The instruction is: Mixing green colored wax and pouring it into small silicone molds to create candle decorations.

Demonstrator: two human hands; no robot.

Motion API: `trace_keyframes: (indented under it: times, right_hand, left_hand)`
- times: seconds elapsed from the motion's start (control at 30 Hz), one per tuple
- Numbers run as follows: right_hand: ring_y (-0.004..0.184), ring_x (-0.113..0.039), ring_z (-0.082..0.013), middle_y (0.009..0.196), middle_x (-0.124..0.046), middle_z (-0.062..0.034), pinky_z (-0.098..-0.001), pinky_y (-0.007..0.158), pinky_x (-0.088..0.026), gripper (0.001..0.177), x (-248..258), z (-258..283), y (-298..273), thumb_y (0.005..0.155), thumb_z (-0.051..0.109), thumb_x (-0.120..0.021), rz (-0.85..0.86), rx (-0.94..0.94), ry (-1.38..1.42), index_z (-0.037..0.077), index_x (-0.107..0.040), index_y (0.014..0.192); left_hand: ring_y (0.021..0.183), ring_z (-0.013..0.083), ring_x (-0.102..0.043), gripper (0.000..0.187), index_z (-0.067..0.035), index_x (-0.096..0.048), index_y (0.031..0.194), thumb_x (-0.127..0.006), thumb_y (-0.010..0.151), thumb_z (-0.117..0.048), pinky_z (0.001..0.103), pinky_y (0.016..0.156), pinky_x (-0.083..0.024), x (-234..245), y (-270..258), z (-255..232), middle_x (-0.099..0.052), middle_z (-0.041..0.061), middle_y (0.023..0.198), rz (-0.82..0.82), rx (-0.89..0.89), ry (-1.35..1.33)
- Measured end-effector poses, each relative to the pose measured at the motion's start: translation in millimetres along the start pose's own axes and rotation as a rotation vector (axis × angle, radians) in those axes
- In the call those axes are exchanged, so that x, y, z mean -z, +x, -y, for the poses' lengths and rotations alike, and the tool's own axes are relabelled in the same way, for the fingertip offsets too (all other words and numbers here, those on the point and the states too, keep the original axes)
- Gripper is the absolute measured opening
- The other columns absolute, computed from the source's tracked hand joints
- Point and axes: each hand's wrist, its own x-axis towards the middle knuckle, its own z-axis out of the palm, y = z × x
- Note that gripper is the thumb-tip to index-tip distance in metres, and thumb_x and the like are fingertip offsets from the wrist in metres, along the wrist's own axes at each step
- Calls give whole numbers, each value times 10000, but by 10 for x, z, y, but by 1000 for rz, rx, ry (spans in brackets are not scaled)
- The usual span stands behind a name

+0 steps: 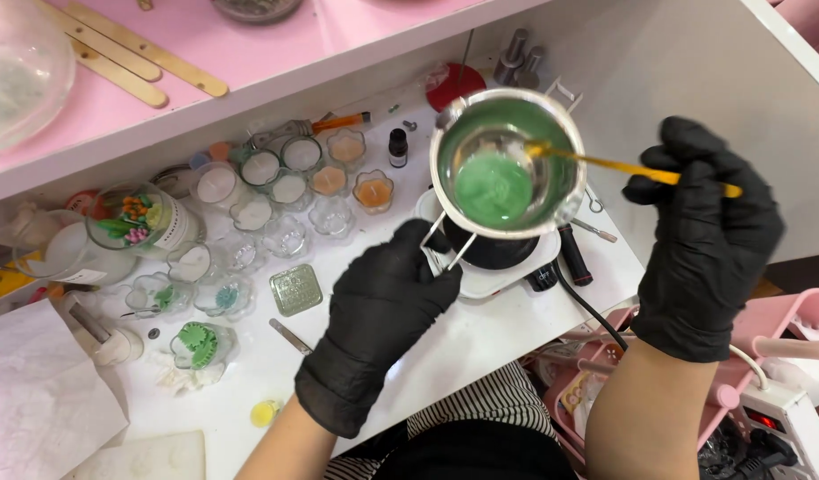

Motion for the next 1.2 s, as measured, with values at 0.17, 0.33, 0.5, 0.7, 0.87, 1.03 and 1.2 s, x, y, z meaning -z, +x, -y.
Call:
trace_keyframes:
  times: [0.17, 0.33, 0.5, 0.7, 0.87, 1.03, 1.2]
  right_hand:
    - [1125, -662, -231, 1369, -637, -170, -390, 881, -596, 164, 67, 136, -39, 1266, 87, -588, -45, 107, 6, -32, -627, 1372]
    - [1143, -656, -219, 1403, -642, -150, -384, 900, -594, 187, 55, 306, -97, 1241, 85, -589, -19, 115, 11, -26, -623, 1388]
    - [1135, -662, -226, 1406, -662, -168, -401, 916, -627, 183, -2, 357, -108, 1235, 79, -609, -26, 120, 15, -37, -628, 1375]
    - [1124, -667, -227, 1384, -667, -172, -399, 916, -636, 208, 2, 409, -107, 1211, 64, -599, -23, 94, 34, -60, -630, 1374]
    - [1115, -664, -223, 1382, -666, -174, -393, 907, -627, 204, 26, 421, -138, 1217, 55, -584, -15, 72, 55, -68, -632, 1373]
    - [1130, -673, -242, 1399, -671, -189, -411, 924, -629, 207, 54, 357, -255, 1215, 68, -606, 14, 35, 116, -64, -637, 1371]
    - [1073, -703, -257, 1315, -692, -205, -390, 899, -601, 242, -151, 296, -494, 1170, 117, -641, 62, -128, 241, -64, -665, 1328]
  left_hand:
    - [563, 205, -680, 301, -187, -671, 1055, -764, 804, -324, 378, 537, -509, 215, 15, -168, -659, 31, 614, -19, 10, -38]
    - [533, 175, -652, 283, -180, -671, 1045, -767, 814, -312, 353, 526, -489, 279, -13, -246, -638, 19, 589, -29, -6, -56]
    - [542, 162, -655, 283, -197, -687, 1064, -760, 812, -305, 344, 547, -499, 287, -53, -291, -642, 6, 607, -10, 12, -91]
    - [570, 156, -659, 310, -207, -690, 1095, -757, 805, -293, 338, 568, -507, 266, -86, -314, -647, 1, 629, -7, -9, -85]
    - [546, 146, -650, 294, -203, -692, 1092, -756, 816, -283, 330, 558, -503, 245, -135, -318, -638, 4, 601, 7, -2, -103]
    - [460, 94, -599, 244, -128, -662, 1081, -739, 861, -200, 281, 472, -467, 251, -315, -158, -606, 16, 548, 80, 91, -342]
    - [442, 83, -584, 220, -84, -630, 1046, -737, 865, -149, 261, 431, -471, 287, -740, 224, -622, 22, 542, 97, 222, -498]
